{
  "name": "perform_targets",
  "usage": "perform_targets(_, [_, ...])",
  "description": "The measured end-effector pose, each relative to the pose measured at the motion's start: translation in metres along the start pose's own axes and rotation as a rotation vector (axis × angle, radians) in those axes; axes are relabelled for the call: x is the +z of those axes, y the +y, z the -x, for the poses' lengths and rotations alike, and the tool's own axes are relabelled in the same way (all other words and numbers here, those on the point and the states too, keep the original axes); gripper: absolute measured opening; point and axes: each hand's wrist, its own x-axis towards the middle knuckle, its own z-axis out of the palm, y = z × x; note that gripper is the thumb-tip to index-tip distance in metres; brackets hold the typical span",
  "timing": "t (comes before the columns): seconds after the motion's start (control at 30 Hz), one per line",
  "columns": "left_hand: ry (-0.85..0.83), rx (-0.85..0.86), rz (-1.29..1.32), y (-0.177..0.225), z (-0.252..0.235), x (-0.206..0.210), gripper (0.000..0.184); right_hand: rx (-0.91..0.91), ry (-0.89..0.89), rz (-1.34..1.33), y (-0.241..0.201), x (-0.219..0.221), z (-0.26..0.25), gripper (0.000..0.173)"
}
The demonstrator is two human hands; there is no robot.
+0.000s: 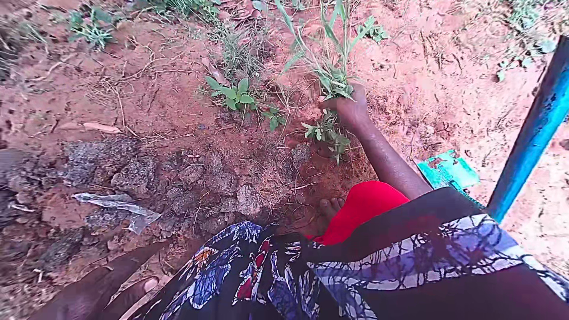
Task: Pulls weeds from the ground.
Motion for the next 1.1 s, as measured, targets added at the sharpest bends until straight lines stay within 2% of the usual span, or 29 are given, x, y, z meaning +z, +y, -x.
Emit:
perform_targets(0.1, [-0.057,-0.046,0.02,-0.002,-0.006,-0.007,0.055,-0.059,-0.192,0.086,-0.013,0.022,-0.001,0.038])
perform_targets(0.13, [-0.049,-0.038,0.026,-0.002,-0.008,-0.01,0.055,-0.086,-0.245,0.157,-0.018,0.029,-0.001,0.033])
perform_targets(0.2, [0.005,-0.012,0.02,-0.002,-0.006,-0.014,0.055,-0.079,-0.348,0.352,-0.031,0.044,-0.005,0.037])
perform_targets(0.33, [0.056,0.027,0.021,-0.002,-0.002,-0.023,0.058,-0.126,-0.402,0.724,-0.038,0.081,-0.01,0.031])
perform_targets(0.4, [0.066,0.035,0.053,-0.004,-0.001,-0.024,0.058,-0.173,-0.416,0.798,-0.04,0.093,-0.01,0.034])
perform_targets(0.53, [0.06,0.021,0.05,-0.018,-0.006,-0.02,0.061,-0.268,-0.368,0.658,-0.031,0.101,-0.013,0.039])
perform_targets(0.67, [0.01,0.032,0.058,-0.017,-0.013,-0.02,0.056,-0.216,-0.435,0.625,-0.036,0.093,-0.014,0.036])
perform_targets(0.8, [0.023,0.006,0.039,-0.014,-0.017,-0.019,0.056,-0.177,-0.406,0.622,-0.038,0.086,-0.012,0.033])
perform_targets(0.9, [0.026,0.0,0.034,-0.012,-0.013,-0.019,0.056,-0.143,-0.31,0.497,-0.026,0.074,-0.005,0.033])
perform_targets(1.1, [-0.016,-0.003,0.054,-0.016,-0.005,-0.017,0.058,-0.1,0.027,0.177,-0.018,0.037,0.02,0.033])
